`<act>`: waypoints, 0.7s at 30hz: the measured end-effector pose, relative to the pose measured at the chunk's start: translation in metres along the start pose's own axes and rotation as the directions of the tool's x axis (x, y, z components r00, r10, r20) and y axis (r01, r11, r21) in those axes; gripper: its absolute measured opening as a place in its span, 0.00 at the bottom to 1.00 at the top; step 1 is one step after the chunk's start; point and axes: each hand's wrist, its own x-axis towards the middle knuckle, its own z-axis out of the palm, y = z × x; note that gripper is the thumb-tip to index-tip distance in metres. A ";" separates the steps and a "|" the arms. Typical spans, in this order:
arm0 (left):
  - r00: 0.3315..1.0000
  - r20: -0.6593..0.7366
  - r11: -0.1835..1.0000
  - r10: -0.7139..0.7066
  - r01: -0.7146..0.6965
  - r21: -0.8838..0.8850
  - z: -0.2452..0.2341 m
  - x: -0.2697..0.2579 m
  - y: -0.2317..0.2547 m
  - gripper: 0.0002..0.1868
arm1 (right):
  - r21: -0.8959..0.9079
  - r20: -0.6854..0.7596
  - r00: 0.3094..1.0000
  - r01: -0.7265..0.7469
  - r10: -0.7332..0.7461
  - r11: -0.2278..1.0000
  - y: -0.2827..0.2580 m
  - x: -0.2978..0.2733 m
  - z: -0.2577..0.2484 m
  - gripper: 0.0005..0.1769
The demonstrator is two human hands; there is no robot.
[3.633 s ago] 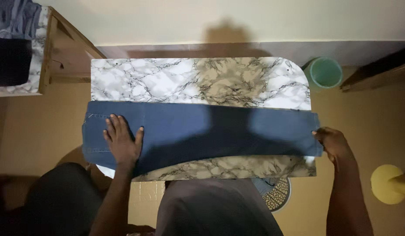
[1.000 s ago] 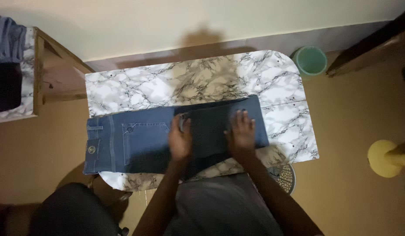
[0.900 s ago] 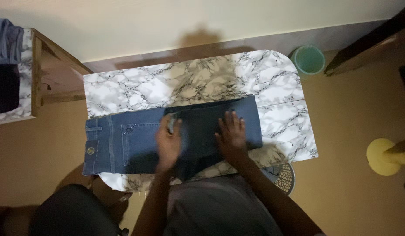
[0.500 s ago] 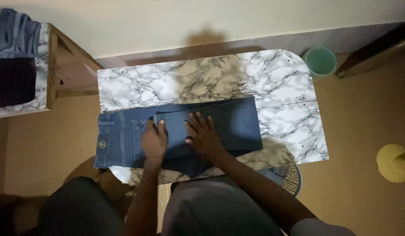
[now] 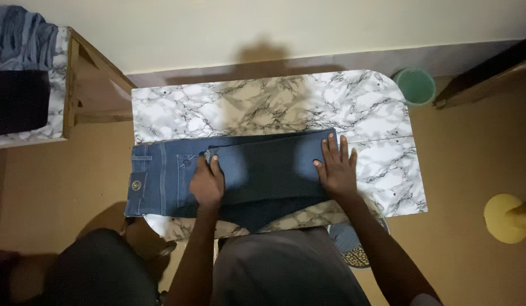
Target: The person folds a pair of blue jeans on a marble-patterned table, then places the folded jeans on a nearby desk. They then pick up a dark jacket from a laundry basket and begin folding it on the same table.
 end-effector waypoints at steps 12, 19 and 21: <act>0.986 0.116 0.988 -0.122 0.109 0.113 -0.002 0.006 0.003 0.26 | 0.275 -0.152 0.884 -0.391 0.441 0.878 -0.019 -0.028 0.021 0.34; 0.977 0.183 0.990 -0.112 0.094 0.106 0.006 0.008 0.008 0.28 | 0.652 0.001 0.843 -0.408 0.537 0.639 0.006 -0.015 -0.012 0.17; 0.951 0.268 0.987 -0.156 0.139 0.082 0.018 0.004 0.016 0.31 | 0.645 0.047 0.842 -0.436 0.537 0.627 0.035 -0.012 -0.012 0.16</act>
